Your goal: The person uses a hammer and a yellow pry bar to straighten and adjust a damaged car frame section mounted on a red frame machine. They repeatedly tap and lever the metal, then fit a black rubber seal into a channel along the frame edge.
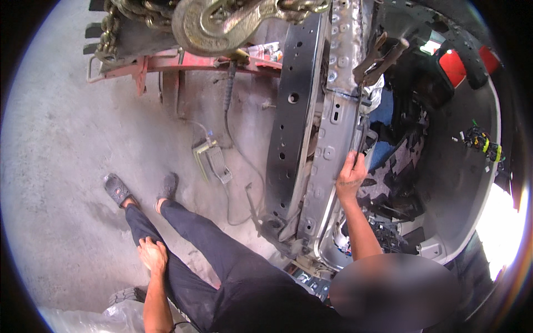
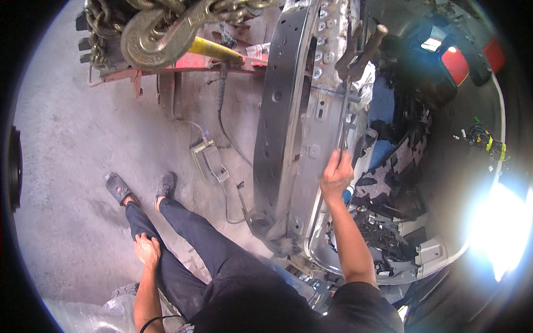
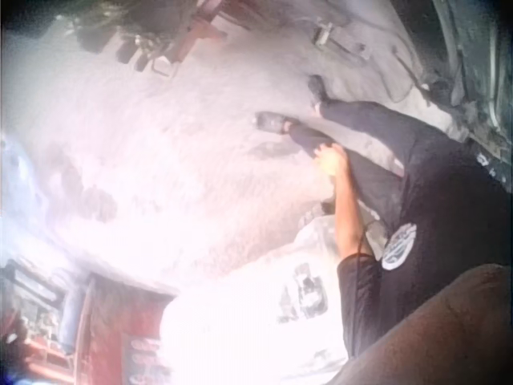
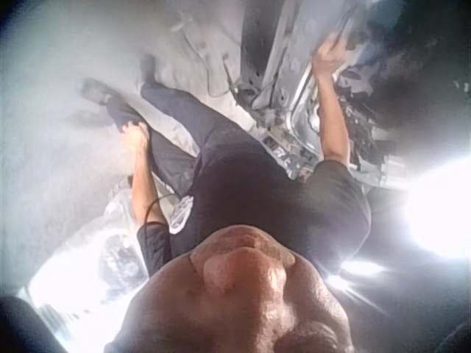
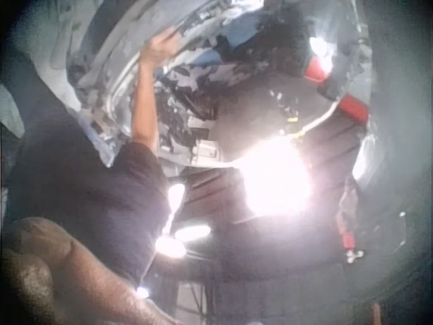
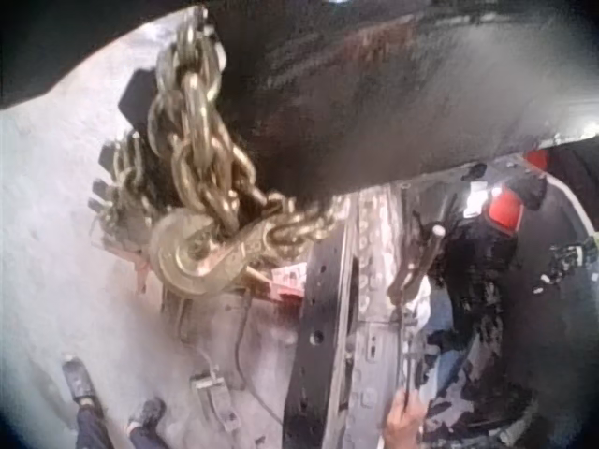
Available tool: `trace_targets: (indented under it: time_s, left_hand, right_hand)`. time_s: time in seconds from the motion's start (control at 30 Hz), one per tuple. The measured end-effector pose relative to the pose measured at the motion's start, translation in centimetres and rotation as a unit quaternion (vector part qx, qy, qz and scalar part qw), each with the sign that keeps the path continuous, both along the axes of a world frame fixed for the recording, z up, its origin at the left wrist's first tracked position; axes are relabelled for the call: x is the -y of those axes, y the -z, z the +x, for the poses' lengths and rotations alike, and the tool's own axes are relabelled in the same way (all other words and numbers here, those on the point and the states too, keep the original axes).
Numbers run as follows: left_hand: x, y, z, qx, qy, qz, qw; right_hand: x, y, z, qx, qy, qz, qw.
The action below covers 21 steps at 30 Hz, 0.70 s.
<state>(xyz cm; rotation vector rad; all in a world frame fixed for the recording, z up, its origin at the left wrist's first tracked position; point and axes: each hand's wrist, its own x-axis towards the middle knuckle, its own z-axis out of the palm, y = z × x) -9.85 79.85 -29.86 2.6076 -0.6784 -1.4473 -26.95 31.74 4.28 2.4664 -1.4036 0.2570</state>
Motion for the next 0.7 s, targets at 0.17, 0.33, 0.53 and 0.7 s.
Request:
trace_targets:
  time_s: [0.17, 0.33, 0.53, 0.7]
  left_hand:
    - [0.3, -0.4, -0.1, 0.031, -0.005, -0.021, 0.999]
    - [1.3, -1.5, 1.9, -0.041, -0.02, 0.036, 0.998]
    - [-0.6, 0.8, 1.2, 0.045, -0.045, -0.035, 0.997]
    - [-1.4, 0.8, 2.2, 0.076, 0.004, -0.072, 0.994]
  right_hand:
    - [-0.3, -0.3, 0.9, 0.01, -0.008, 0.006, 1.0]
    - [-0.2, -0.1, 0.6, 0.018, -0.014, 0.002, 1.0]
    - [-0.1, -0.2, 0.0, 0.022, -0.016, -0.004, 1.0]
    - [-0.2, -0.3, -0.8, 0.026, -0.031, 0.0, 0.999]
